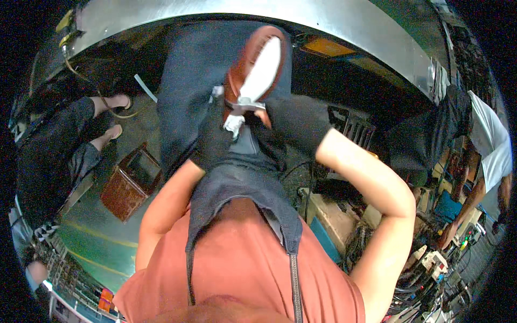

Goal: The person uses pliers to scrape and smooth the white sole of a brown shoe held on their lap. They repeatedly pick up shoes from a nearby conveyor belt, perform the scraping action on the sole, and place the shoes back on the belt.

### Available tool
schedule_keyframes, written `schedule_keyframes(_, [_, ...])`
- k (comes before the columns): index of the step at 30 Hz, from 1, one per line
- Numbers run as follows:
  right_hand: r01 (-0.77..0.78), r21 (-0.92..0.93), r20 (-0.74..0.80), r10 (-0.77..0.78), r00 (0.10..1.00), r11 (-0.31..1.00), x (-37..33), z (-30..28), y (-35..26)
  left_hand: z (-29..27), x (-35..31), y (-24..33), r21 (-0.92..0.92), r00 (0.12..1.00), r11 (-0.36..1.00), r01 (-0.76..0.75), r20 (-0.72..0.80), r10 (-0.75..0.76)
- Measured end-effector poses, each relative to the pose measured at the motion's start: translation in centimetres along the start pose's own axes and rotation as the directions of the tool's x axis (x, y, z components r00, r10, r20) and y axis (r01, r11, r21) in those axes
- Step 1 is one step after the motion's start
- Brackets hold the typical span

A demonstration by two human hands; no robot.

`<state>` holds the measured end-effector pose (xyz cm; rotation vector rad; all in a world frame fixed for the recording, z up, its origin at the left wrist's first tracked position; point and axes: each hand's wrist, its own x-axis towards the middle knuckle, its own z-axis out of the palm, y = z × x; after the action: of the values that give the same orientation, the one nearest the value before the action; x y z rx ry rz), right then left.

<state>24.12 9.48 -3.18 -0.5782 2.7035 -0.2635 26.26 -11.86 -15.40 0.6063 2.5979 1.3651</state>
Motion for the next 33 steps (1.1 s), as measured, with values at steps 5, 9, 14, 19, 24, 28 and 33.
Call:
schedule_keyframes(5, [0.237, 0.015, -0.237, -0.227, 0.945, 0.971, 1.5, 5.7, 5.0, -2.6, 5.2, 0.6, -0.685, 0.93, 0.628, 0.368, 0.265, -0.256])
schedule_keyframes(9, [-0.2, 0.589, 0.395, -0.064, 0.916, 0.783, 0.7, 1.6, 4.3, 0.0, 5.8, 0.1, -0.183, 0.967, 0.983, 0.029, -0.242, -0.074])
schedule_keyframes(14, [0.099, -0.061, 0.174, -0.087, 0.981, 0.993, 1.0, -5.3, 0.1, -1.6, 7.5, -0.1, -0.201, 0.996, 0.977, 0.073, 0.062, -0.062])
schedule_keyframes(19, [0.225, -0.151, 0.002, -0.227, 0.974, 0.963, -0.7, -5.0, -8.8, -1.8, 8.5, -1.0, -0.361, 0.999, 0.932, -0.03, -0.026, 0.022])
schedule_keyframes(24, [0.133, 0.337, 0.006, -0.144, 0.99, 0.932, -0.6, 0.1, -2.6, -7.4, 9.2, 0.9, 0.023, 0.95, 0.955, -0.294, 0.118, 0.29])
schedule_keyframes(28, [-0.25, 0.591, 0.197, 0.163, 0.967, 0.767, -3.5, -1.8, -0.2, -7.1, 8.0, 2.1, -0.446, 0.951, 0.89, 0.097, 0.305, 0.049])
schedule_keyframes(33, [-0.242, 0.371, 0.27, 0.145, 0.952, 0.897, -1.5, -5.5, 0.0, -6.0, 7.0, 3.4, -0.785, 0.903, 0.465, 0.41, 0.422, -0.083])
